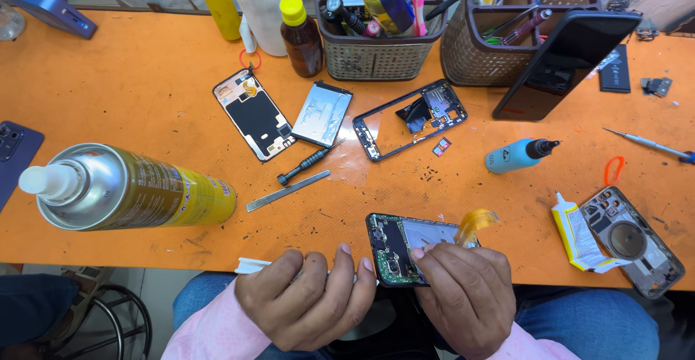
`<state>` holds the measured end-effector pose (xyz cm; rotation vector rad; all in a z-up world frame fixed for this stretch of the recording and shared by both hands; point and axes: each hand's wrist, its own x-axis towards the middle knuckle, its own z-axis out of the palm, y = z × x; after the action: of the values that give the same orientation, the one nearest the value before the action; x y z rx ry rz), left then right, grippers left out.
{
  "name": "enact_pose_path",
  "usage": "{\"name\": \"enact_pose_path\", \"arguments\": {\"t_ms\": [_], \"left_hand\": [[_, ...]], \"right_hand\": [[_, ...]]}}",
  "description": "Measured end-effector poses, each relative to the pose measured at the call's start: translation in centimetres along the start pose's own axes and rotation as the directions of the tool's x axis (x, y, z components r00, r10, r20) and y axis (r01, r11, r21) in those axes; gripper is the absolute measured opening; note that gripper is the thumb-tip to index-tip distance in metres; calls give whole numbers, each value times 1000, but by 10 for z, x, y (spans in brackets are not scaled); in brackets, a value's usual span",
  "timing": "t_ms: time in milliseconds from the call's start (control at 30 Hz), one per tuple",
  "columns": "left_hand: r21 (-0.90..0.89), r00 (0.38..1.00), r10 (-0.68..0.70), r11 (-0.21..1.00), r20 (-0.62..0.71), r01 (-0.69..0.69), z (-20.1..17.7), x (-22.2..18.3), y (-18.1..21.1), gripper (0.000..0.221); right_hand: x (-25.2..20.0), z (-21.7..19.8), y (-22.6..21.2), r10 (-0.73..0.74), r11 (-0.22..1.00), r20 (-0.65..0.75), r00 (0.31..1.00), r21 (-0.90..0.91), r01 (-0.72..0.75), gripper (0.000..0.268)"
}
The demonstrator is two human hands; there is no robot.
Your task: The person applies liquid from a dispenser to the edge of a phone frame, pries the battery out of the chassis using a tool, and then peels off adhesive strips from the internal surface by hand.
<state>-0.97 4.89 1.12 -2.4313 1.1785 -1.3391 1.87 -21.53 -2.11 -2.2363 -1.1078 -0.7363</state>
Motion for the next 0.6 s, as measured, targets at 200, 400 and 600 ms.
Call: {"name": "enact_pose_path", "arguments": {"t_ms": [200,400,600], "left_hand": [[118,968,-252,962,21,248,-31,-13,-2,19],[-496,521,-828,370,207,785,4,19,35,9],[-684,434,-714,-86,550,724,21,34,43,9]], "right_hand": [[7,4,11,219,968,-15,976,-121,-219,42],[-2,9,8,442,824,-113,890,442,-353,51],[-19,25,14,602,562,1,798,710,-425,72]]}}
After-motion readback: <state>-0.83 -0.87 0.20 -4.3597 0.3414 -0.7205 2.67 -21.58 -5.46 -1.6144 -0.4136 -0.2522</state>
